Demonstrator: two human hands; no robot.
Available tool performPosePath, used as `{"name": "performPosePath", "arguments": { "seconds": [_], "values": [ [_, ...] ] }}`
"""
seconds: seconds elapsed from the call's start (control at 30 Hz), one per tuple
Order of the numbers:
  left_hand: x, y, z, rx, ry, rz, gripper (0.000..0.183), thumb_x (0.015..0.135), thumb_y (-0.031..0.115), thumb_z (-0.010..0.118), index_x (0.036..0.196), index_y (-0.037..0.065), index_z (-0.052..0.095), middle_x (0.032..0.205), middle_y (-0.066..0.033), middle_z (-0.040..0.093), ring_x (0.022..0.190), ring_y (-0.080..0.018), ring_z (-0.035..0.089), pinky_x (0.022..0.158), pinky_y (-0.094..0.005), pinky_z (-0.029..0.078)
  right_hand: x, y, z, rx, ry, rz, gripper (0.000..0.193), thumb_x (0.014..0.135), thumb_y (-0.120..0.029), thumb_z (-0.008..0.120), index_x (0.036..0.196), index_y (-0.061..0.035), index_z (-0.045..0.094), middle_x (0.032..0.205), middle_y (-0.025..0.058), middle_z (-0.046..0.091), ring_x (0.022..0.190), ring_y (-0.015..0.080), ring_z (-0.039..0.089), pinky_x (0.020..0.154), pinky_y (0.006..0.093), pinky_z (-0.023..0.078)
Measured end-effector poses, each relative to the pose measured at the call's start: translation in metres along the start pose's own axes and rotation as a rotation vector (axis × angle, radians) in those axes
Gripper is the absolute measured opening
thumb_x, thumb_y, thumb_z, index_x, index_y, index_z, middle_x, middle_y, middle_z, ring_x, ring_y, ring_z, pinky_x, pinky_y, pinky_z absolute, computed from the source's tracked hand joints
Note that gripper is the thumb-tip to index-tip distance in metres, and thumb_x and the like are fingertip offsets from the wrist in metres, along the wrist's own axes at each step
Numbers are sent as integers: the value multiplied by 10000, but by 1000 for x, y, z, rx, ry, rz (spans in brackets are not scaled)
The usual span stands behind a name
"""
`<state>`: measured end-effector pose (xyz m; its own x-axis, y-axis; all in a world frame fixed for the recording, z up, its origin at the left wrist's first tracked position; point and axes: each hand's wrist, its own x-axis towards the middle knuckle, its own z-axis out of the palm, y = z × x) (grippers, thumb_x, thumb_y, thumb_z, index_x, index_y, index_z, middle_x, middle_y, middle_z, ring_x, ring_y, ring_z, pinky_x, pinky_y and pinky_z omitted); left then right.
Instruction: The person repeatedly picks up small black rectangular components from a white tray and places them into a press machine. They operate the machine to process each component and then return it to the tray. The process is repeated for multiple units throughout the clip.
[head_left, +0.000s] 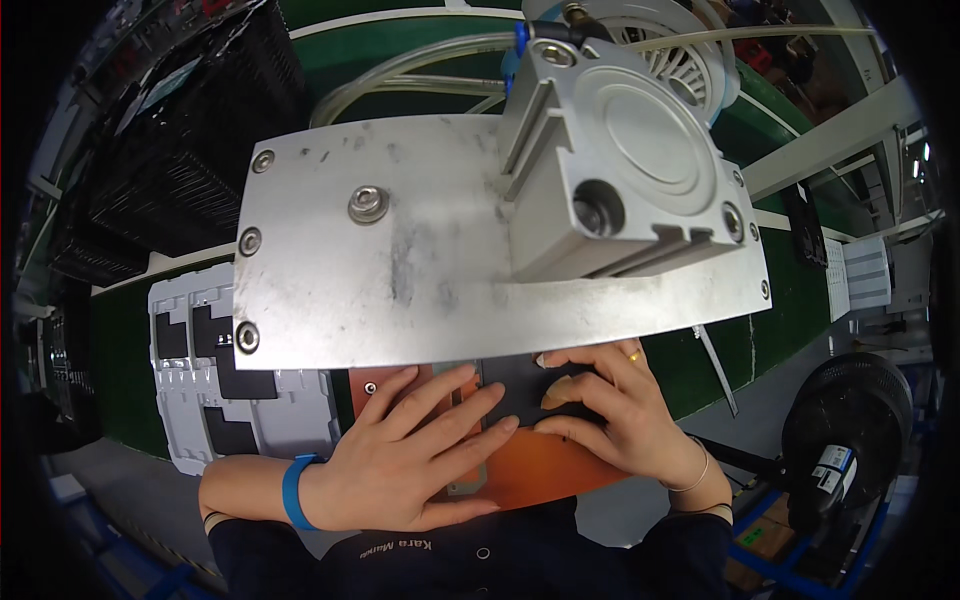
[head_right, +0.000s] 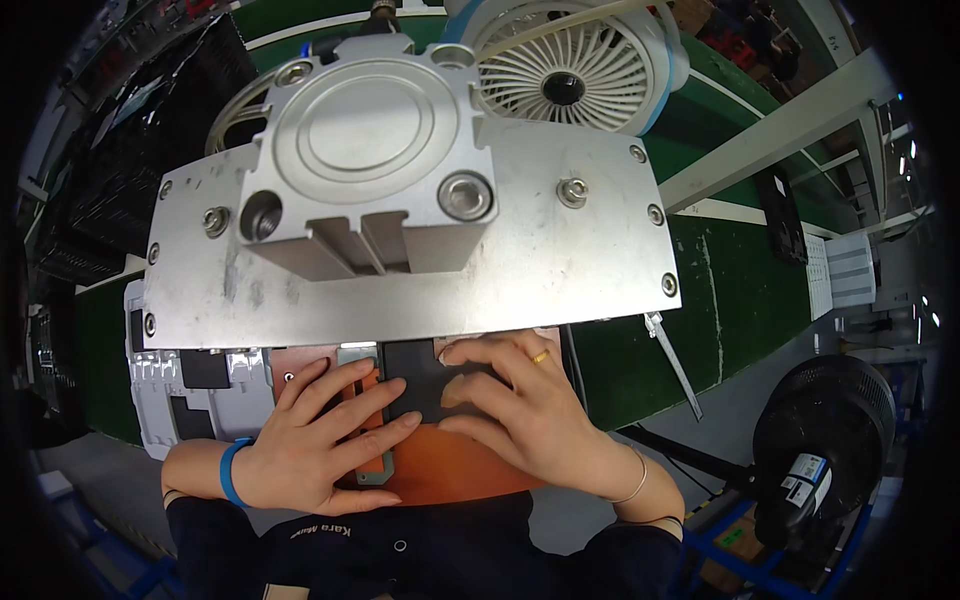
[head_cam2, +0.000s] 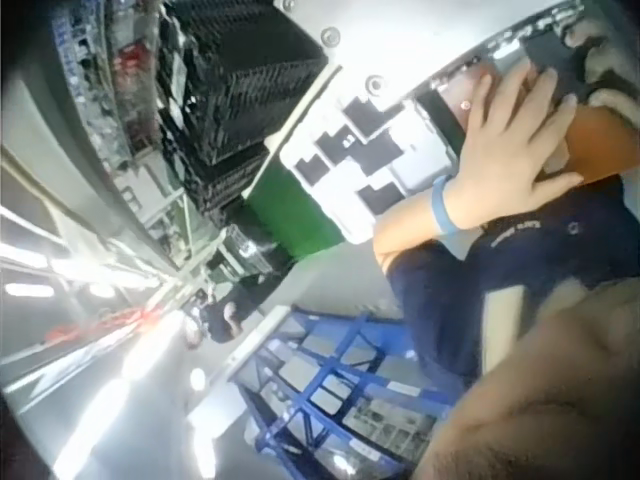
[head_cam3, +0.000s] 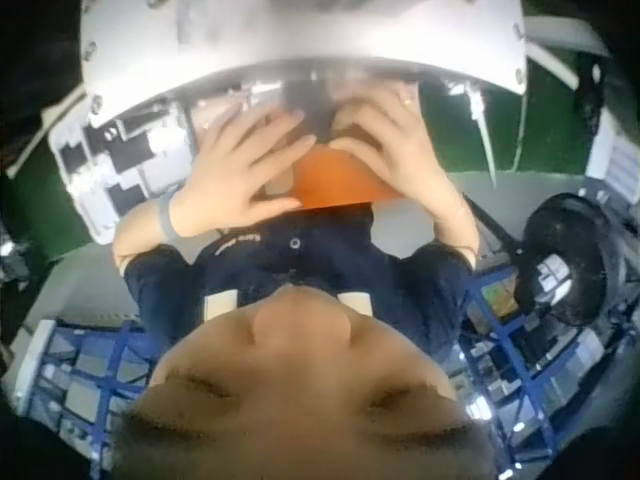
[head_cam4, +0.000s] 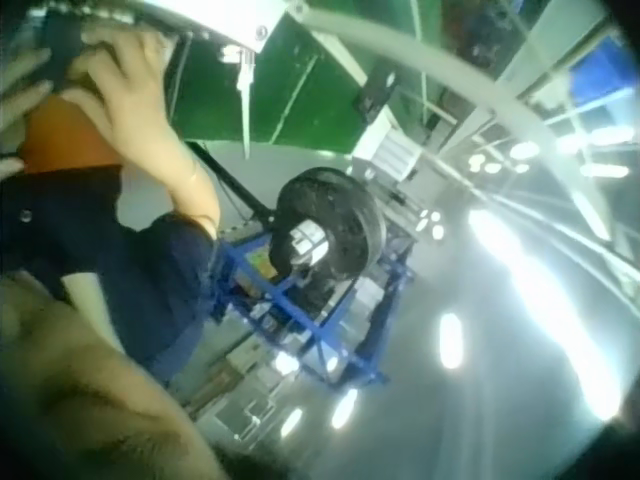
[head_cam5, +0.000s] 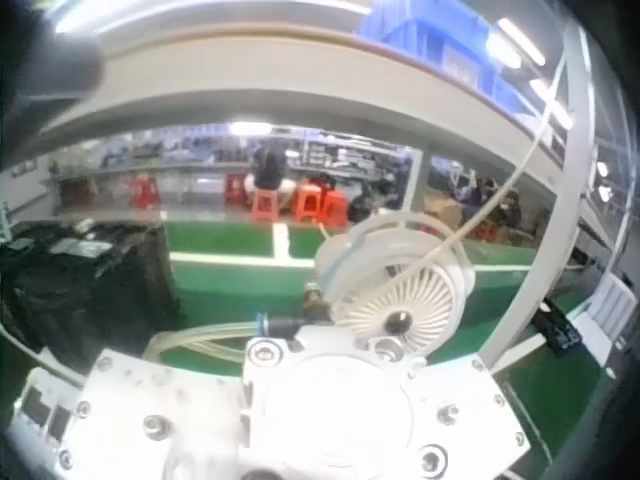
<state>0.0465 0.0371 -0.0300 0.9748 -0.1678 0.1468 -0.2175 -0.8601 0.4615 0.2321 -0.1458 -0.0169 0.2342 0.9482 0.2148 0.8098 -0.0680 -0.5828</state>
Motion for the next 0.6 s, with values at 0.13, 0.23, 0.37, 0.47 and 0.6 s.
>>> {"name": "performPosePath", "arguments": {
  "seconds": [0.13, 0.23, 0.37, 0.47, 0.6],
  "values": [
    [2, 0, -2, -51, 56, 0, 609, 809, 514, 699, 1292, 149, 628, 1401, -137, 517, 1293, -376, 441, 1066, -534, 321, 5, 0, -8, 94, -123, 79, 254, 735, -122, 788, 925, -99, 620, 1198, 57, 546, 1057, 255, 505, 954, 394, 358],
    [0, 1, -6, -85, 203, 18, 598, 781, 377, 772, 1281, 85, 621, 1342, -171, 555, 1217, -374, 515, 988, -495, 427, 6, -5, -14, 229, -42, 132, 293, 707, -65, 801, 937, -63, 619, 1096, 95, 584, 1033, 301, 579, 895, 400, 449],
    [-11, 2, -4, -351, 485, -30, 518, 754, 162, 815, 1207, -13, 634, 1079, -149, 672, 940, -296, 663, 820, -367, 535, -7, -16, -20, 618, 32, 430, 239, 758, 71, 780, 877, 35, 575, 949, 96, 627, 919, 150, 643, 840, 288, 566],
    [-25, 16, -8, -745, 447, -218, 458, 790, 142, 802, 1183, -27, 639, 971, -135, 687, 832, -241, 681, 741, -331, 546, -2, -45, -14, 678, -33, 336, 289, 728, 97, 793, 857, 17, 546, 939, 111, 622, 938, 150, 643, 838, 292, 565],
    [-79, 17, -16, -830, 516, -420, 390, 843, 61, 743, 1197, -42, 617, 969, -101, 695, 850, -120, 658, 728, -272, 534, 30, -86, 24, 821, -109, 246, 330, 756, 33, 797, 1012, 26, 588, 1062, 116, 622, 952, 164, 650, 848, 290, 563]
  ]
}}
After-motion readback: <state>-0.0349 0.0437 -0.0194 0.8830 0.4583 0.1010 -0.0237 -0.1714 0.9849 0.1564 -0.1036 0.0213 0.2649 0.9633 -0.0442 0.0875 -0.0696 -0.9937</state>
